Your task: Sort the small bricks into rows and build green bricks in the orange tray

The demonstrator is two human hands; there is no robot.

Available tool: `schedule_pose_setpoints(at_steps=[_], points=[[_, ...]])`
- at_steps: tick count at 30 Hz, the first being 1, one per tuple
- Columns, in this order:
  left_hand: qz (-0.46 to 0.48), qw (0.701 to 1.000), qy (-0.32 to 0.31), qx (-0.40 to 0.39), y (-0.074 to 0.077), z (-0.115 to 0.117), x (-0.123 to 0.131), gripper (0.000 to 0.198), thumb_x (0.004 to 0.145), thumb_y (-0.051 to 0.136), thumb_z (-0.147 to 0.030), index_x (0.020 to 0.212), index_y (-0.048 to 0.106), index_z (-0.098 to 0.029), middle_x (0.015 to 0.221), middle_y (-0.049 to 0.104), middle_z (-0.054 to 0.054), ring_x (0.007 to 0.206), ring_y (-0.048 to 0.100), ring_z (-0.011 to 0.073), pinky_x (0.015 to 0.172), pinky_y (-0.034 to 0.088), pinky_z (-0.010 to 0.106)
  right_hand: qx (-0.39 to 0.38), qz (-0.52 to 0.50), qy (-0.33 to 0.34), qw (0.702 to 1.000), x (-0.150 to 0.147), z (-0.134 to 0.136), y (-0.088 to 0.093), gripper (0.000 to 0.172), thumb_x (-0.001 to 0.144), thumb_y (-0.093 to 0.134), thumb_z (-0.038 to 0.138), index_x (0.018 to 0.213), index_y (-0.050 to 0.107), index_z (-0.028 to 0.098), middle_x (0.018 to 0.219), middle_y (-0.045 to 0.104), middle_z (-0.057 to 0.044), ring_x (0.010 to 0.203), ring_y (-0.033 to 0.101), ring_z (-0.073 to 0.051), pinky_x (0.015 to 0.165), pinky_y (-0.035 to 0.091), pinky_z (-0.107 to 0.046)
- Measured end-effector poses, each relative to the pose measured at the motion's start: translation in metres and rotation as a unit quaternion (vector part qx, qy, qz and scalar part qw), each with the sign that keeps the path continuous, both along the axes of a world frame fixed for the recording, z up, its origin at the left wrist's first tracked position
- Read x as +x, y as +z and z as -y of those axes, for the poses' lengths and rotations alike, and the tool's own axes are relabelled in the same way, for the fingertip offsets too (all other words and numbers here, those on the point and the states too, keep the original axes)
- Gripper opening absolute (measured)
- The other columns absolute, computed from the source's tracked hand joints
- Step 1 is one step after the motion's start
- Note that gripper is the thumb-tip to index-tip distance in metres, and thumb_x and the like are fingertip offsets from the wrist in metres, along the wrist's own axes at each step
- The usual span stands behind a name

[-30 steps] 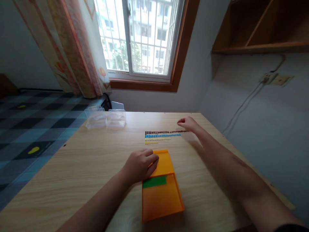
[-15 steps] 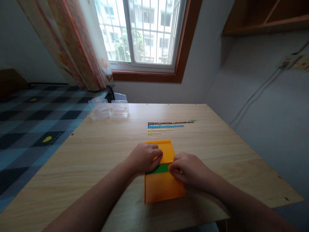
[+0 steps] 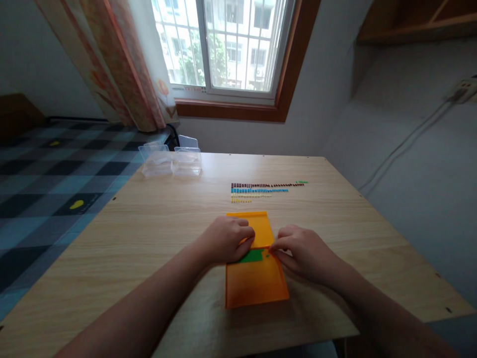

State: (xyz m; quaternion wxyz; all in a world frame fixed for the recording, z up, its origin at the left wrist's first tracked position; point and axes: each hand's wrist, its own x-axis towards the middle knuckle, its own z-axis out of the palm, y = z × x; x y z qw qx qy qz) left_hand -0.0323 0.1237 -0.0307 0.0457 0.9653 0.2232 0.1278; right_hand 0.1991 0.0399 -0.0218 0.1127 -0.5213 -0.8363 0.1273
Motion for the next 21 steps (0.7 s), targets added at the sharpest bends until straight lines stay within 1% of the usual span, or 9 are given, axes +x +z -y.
schedule_pose_setpoints(at_steps=[3, 6, 10, 15, 18, 21], points=[[-0.004, 1.000, 0.002, 0.000, 0.001, 0.000, 0.000, 0.025, 0.093, 0.051, -0.027, 0.080, 0.071, -0.021, 0.073, 0.066, 0.002, 0.061, 0.059, 0.0150, 0.055, 0.034, 0.028, 0.003, 0.011, 0.033, 0.999, 0.001, 0.001, 0.000, 0.019, 0.090, 0.063, 0.020, 0.090, 0.080, 0.028, 0.085, 0.070, -0.001, 0.076, 0.059, -0.015, 0.065, 0.034, -0.027], [-0.008, 1.000, 0.001, 0.000, 0.001, 0.001, 0.001, 0.025, 0.092, 0.051, -0.027, 0.078, 0.070, -0.020, 0.073, 0.067, 0.002, 0.061, 0.060, 0.0154, 0.055, 0.034, 0.029, 0.009, 0.024, 0.050, 0.998, -0.002, 0.004, -0.003, 0.019, 0.090, 0.062, 0.020, 0.089, 0.080, 0.027, 0.083, 0.069, -0.002, 0.074, 0.058, -0.015, 0.063, 0.032, -0.027], [-0.013, 1.000, -0.006, -0.002, 0.002, 0.003, 0.002, 0.024, 0.091, 0.052, -0.027, 0.075, 0.069, -0.020, 0.072, 0.067, 0.002, 0.061, 0.060, 0.0159, 0.054, 0.033, 0.029, 0.011, 0.020, 0.054, 0.998, -0.007, 0.004, -0.005, 0.020, 0.092, 0.059, 0.018, 0.087, 0.078, 0.024, 0.084, 0.069, -0.003, 0.077, 0.059, -0.015, 0.065, 0.034, -0.027], [-0.015, 1.000, -0.013, -0.001, 0.001, 0.005, 0.003, 0.023, 0.090, 0.054, -0.026, 0.072, 0.067, -0.019, 0.069, 0.067, 0.003, 0.058, 0.058, 0.0155, 0.052, 0.030, 0.028, 0.020, 0.003, 0.061, 0.998, -0.009, 0.003, -0.007, 0.020, 0.093, 0.057, 0.019, 0.093, 0.077, 0.022, 0.087, 0.071, -0.004, 0.078, 0.060, -0.016, 0.067, 0.038, -0.026], [-0.012, 1.000, -0.016, -0.005, 0.002, 0.005, 0.003, 0.023, 0.089, 0.054, -0.025, 0.072, 0.067, -0.019, 0.070, 0.067, 0.003, 0.058, 0.057, 0.0157, 0.052, 0.031, 0.028, 0.027, -0.008, 0.061, 0.998, -0.006, 0.004, -0.007, 0.021, 0.092, 0.056, 0.018, 0.095, 0.076, 0.022, 0.088, 0.071, -0.004, 0.077, 0.060, -0.015, 0.067, 0.038, -0.026], [-0.010, 1.000, -0.014, -0.005, 0.001, 0.005, 0.002, 0.023, 0.090, 0.054, -0.026, 0.072, 0.067, -0.019, 0.070, 0.067, 0.003, 0.059, 0.058, 0.0157, 0.052, 0.031, 0.028, 0.026, -0.001, 0.063, 0.998, -0.005, 0.004, -0.007, 0.020, 0.091, 0.056, 0.017, 0.090, 0.076, 0.022, 0.085, 0.070, -0.003, 0.075, 0.059, -0.015, 0.065, 0.036, -0.026]])
